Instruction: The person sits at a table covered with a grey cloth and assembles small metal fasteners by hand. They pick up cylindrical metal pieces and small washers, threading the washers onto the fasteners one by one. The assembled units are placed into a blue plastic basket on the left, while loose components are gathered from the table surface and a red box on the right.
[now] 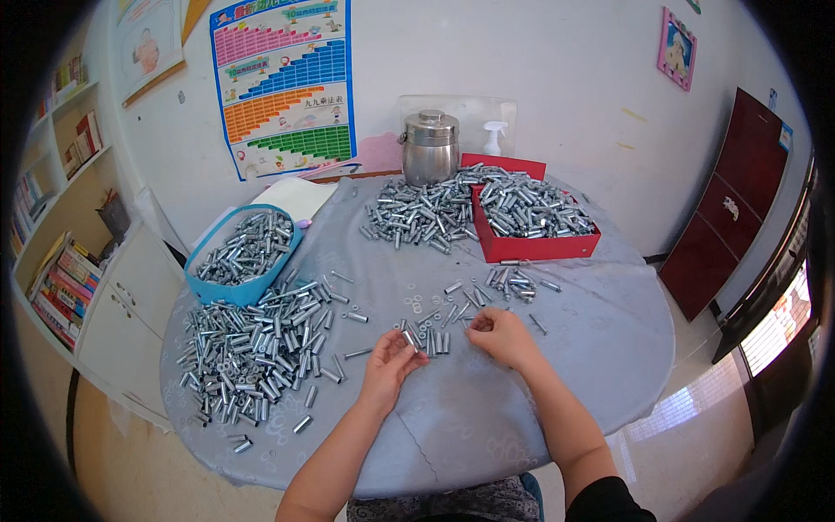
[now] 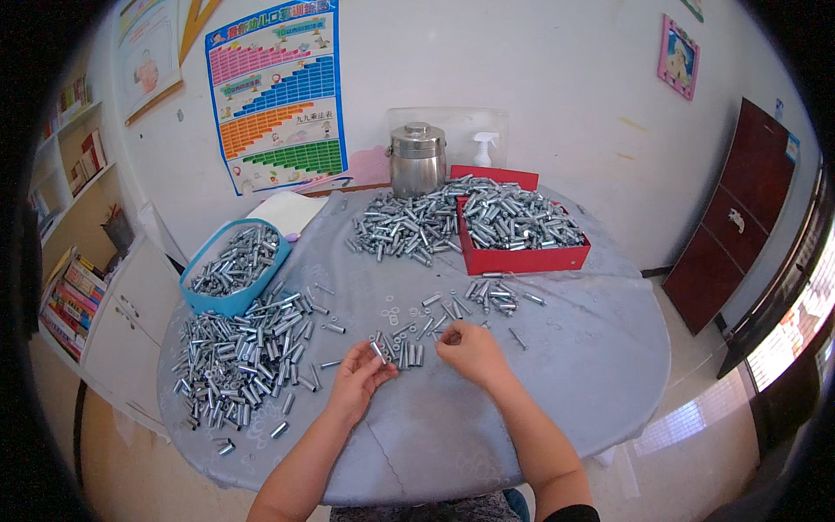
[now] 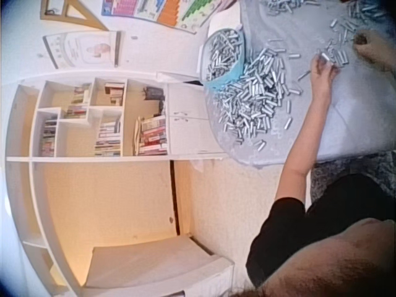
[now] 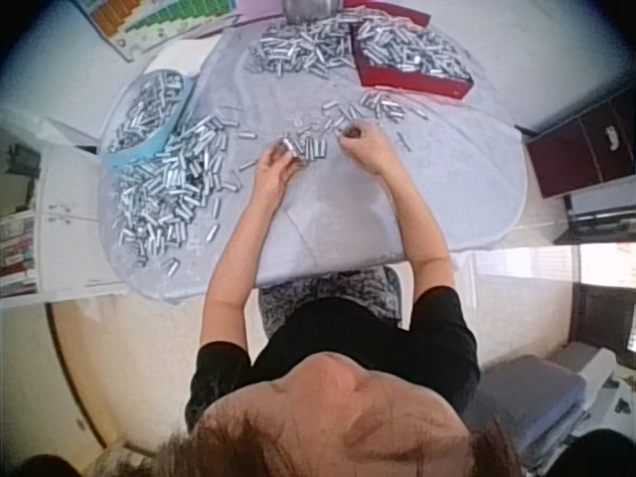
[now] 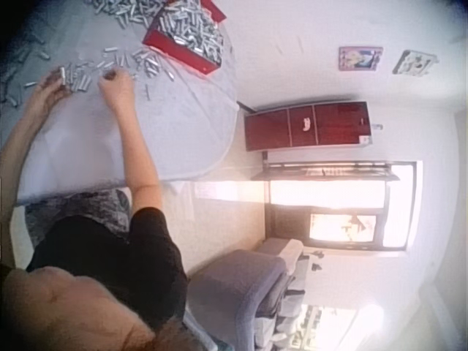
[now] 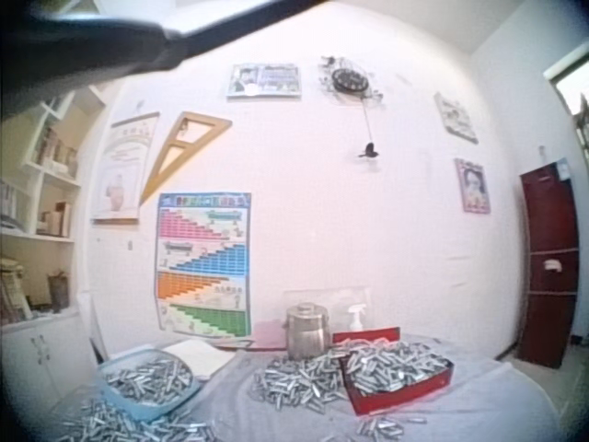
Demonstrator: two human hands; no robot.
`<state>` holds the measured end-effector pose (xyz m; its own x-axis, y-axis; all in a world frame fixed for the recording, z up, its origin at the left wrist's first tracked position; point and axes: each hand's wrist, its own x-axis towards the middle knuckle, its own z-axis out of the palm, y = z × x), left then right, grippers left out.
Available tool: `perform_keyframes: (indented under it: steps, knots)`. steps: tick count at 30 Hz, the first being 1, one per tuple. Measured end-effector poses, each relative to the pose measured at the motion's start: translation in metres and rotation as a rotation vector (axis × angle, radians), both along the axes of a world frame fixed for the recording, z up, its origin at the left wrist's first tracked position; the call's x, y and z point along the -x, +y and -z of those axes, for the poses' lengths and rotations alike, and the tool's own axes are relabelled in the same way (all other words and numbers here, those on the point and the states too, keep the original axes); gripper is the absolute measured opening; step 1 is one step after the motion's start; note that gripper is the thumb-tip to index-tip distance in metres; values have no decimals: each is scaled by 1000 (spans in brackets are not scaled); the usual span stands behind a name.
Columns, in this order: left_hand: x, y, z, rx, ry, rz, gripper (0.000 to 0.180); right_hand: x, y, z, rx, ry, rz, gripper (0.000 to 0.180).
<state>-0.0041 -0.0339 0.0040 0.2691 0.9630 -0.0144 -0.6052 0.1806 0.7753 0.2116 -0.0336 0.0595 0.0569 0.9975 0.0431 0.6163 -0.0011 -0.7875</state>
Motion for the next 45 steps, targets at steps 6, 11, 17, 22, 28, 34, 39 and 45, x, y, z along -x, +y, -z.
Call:
perform_keyframes:
  steps: [6,11,17,22,28,34,39,45]
  knots:
    - [3,1,0,36,-47,-11,23,17,2,6,73,808,-228,37]
    - [2,0,-1,39,-22,-30,25,35,1,21,-80,810,-253,34]
    - [2,1,2,44,-38,-23,19,44,-3,26,-92,834,-246,32]
    - [0,-1,5,-41,147,-58,16,48,-6,22,-152,762,-200,30]
    - [-7,-4,7,-252,417,-168,17,49,-11,17,-244,532,-233,27]
    - [-3,-5,7,-315,610,-197,15,48,-11,7,-332,312,-253,24]
    - [-4,-7,0,-302,567,-149,15,46,-7,17,-444,-12,-406,23]
    - [-3,-5,-4,-240,338,-269,23,49,18,11,-333,169,-193,23]
